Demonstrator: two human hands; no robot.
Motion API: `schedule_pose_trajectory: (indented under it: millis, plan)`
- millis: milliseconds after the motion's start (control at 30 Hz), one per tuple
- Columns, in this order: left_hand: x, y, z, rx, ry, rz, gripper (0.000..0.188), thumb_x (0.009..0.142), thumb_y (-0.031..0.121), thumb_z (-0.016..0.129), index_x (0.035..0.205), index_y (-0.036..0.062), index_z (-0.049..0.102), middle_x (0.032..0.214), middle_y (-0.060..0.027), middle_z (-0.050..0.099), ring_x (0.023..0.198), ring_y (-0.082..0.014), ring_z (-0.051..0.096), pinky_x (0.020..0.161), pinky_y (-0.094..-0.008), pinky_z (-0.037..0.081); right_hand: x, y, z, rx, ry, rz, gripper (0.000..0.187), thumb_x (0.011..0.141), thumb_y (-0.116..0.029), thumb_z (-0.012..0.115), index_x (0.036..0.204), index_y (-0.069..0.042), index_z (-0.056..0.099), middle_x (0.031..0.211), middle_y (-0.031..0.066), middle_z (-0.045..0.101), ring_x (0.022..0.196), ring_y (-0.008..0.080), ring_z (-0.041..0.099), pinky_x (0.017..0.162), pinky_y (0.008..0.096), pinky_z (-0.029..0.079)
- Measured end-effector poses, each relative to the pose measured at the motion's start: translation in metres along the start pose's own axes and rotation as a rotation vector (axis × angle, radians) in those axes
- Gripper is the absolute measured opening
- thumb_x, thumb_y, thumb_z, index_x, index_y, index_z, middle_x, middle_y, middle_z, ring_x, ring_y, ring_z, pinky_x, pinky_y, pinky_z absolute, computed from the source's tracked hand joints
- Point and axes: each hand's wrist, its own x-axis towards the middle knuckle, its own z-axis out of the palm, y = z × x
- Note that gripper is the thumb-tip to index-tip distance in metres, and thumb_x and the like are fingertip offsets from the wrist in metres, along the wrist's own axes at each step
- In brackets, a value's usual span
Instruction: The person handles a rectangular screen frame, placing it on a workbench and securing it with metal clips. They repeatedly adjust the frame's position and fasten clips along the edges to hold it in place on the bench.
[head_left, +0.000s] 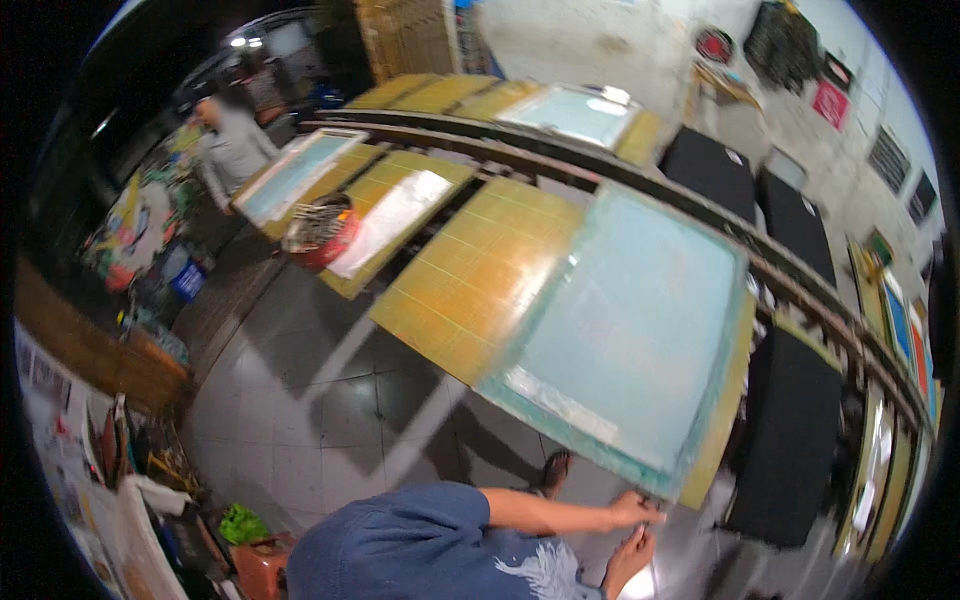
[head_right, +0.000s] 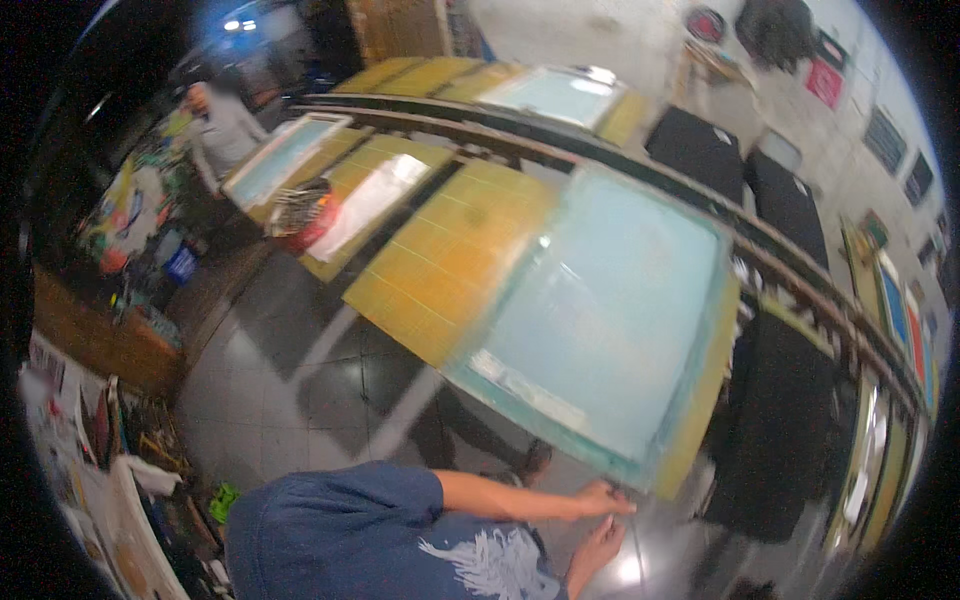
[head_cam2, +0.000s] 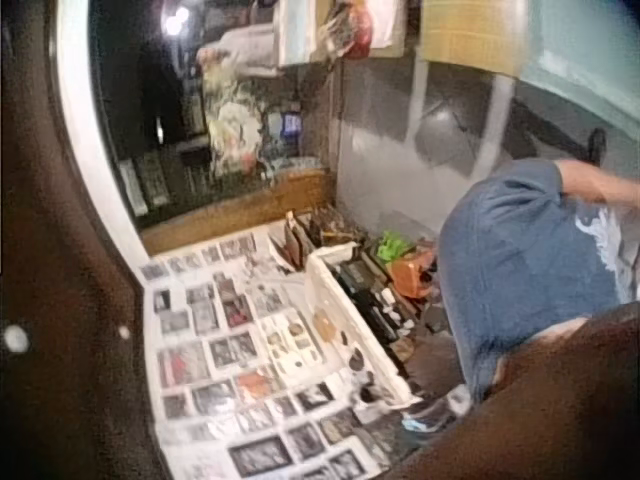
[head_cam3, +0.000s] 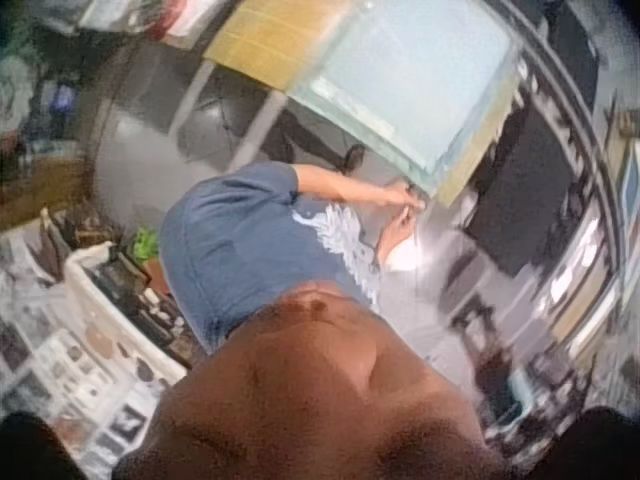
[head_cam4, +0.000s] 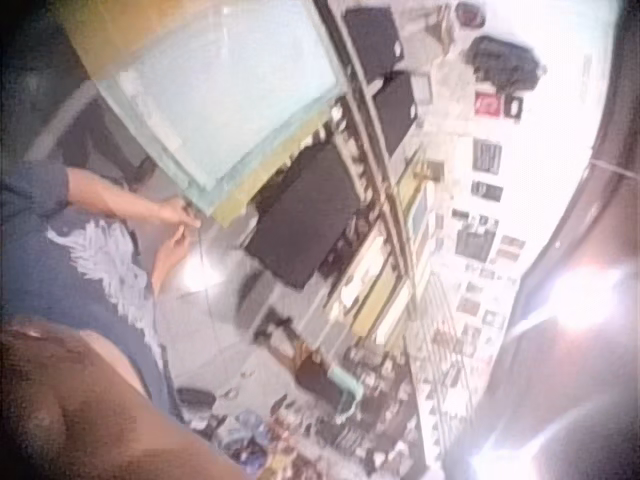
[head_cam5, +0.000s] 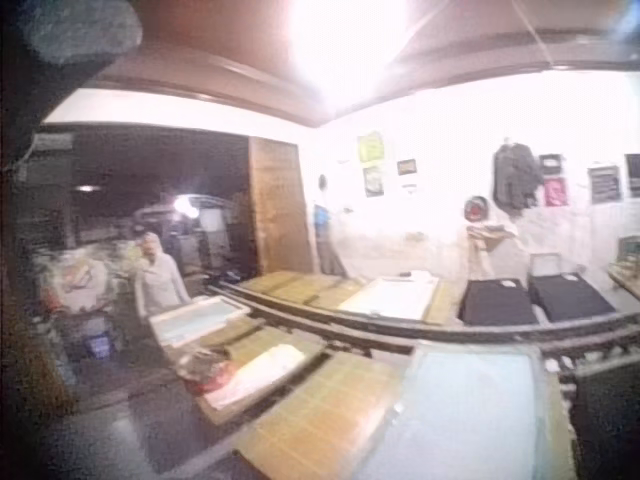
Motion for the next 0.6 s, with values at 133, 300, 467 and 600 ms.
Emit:
schedule_pose_trajectory:
  millis: [133, 300, 467, 600]
  plan:
    - [0.0, 0.002, 0.001, -0.222, -0.224, -0.062, 0.035, 0.089, 0.037, 0.072, 0.103, 0.0053, 0.072, 0.095, -0.0062, 0.071, 0.08, -0.0141, 0.066, 0.067, -0.031, 0.055, 0.002, -0.019, -0.013, 0.887, -0.164, 0.528, 0.038, 0.105, -0.044, 0.043, 0.102, -0.007, 0.054, 0.087, 0.0001, 0.053, 0.063, 0.0104, 0.04, 0.057, 0.0256, 0.035]
    - [0.018, -0.005, 0.0, -0.115, -0.117, -0.005, 0.033, 0.088, 0.036, 0.075, 0.102, 0.0063, 0.071, 0.096, -0.0019, 0.07, 0.075, -0.01, 0.061, 0.06, -0.023, 0.045, 0.01, -0.038, 0.0, 0.436, -0.021, 0.489, 0.042, 0.104, -0.044, 0.047, 0.097, -0.004, 0.059, 0.068, 0.0002, 0.053, 0.054, 0.0108, 0.044, 0.051, 0.0277, 0.036]
    - [0.011, -0.003, 0.007, -0.069, -0.082, -0.157, 0.035, 0.085, 0.039, 0.078, 0.101, 0.0083, 0.072, 0.083, 0.0027, 0.068, 0.055, -0.0029, 0.038, 0.05, -0.0211, 0.03, -0.007, -0.027, 0.0, -0.094, 0.135, 0.082, 0.025, 0.101, -0.027, 0.055, 0.096, -0.003, 0.06, 0.065, 0.0024, 0.059, 0.06, 0.0119, 0.057, 0.055, 0.0296, 0.044]
    - [-0.011, 0.023, -0.001, -0.265, -0.24, -0.204, 0.037, 0.084, 0.038, 0.079, 0.098, 0.005, 0.07, 0.073, 0.0027, 0.062, 0.057, -0.0052, 0.047, 0.053, -0.0231, 0.038, -0.007, -0.036, 0.004, 0.678, -0.003, 0.404, 0.029, 0.102, -0.031, 0.055, 0.093, -0.003, 0.058, 0.064, 0.0012, 0.054, 0.055, 0.0089, 0.052, 0.049, 0.0263, 0.041]
